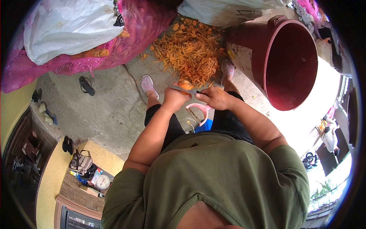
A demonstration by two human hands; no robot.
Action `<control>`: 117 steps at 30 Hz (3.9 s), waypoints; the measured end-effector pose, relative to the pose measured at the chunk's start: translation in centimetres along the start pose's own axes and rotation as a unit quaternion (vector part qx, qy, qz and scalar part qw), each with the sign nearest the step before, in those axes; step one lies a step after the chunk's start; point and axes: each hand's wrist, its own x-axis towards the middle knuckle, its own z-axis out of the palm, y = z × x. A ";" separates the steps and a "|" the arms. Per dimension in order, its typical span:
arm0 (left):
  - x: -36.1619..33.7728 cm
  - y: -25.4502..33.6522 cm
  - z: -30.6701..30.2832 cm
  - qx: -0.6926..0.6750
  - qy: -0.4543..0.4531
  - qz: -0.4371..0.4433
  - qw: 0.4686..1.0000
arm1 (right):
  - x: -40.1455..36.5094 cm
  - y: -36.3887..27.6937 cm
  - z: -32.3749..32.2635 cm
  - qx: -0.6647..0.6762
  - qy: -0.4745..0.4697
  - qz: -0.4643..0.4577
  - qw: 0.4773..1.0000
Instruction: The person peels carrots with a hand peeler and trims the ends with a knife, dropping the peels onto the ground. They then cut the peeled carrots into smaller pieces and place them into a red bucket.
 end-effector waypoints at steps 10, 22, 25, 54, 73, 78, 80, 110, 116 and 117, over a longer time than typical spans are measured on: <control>-0.1 0.1 0.2 0.005 -0.031 -0.010 0.999 | 0.1 -0.5 -0.2 -0.021 -0.001 -0.003 1.000; -0.8 -1.3 -1.4 -0.173 -0.145 -0.043 0.973 | 1.2 17.0 -1.3 -0.168 0.077 -0.052 0.981; -1.0 -2.8 -0.7 -0.266 -0.134 -0.088 0.950 | 1.1 17.5 -0.4 -0.198 0.100 -0.046 0.974; -0.2 -2.1 0.7 0.078 0.065 0.143 0.985 | 0.8 0.5 -0.9 0.031 -0.008 -0.012 0.999; 0.3 -2.9 0.7 -0.386 -0.080 0.008 0.919 | 0.7 0.2 -0.2 0.018 0.031 -0.006 0.999; 0.0 -2.2 0.7 -0.433 -0.095 0.001 0.896 | 0.8 -0.4 -0.1 0.016 0.023 -0.013 1.000; -0.2 -2.3 0.7 -0.488 -0.124 -0.014 0.864 | 1.0 0.0 -0.1 0.011 0.019 -0.020 1.000; 10.1 -12.4 3.8 -0.593 -0.117 -0.133 0.785 | 10.4 12.3 0.7 0.256 0.185 0.094 0.944; 13.1 -11.4 5.5 -0.586 -0.113 -0.091 0.797 | 14.1 16.0 -0.3 0.229 0.247 0.033 0.941; 13.2 -11.0 5.7 -0.591 -0.103 -0.085 0.796 | 14.1 15.9 -0.3 0.220 0.262 0.016 0.940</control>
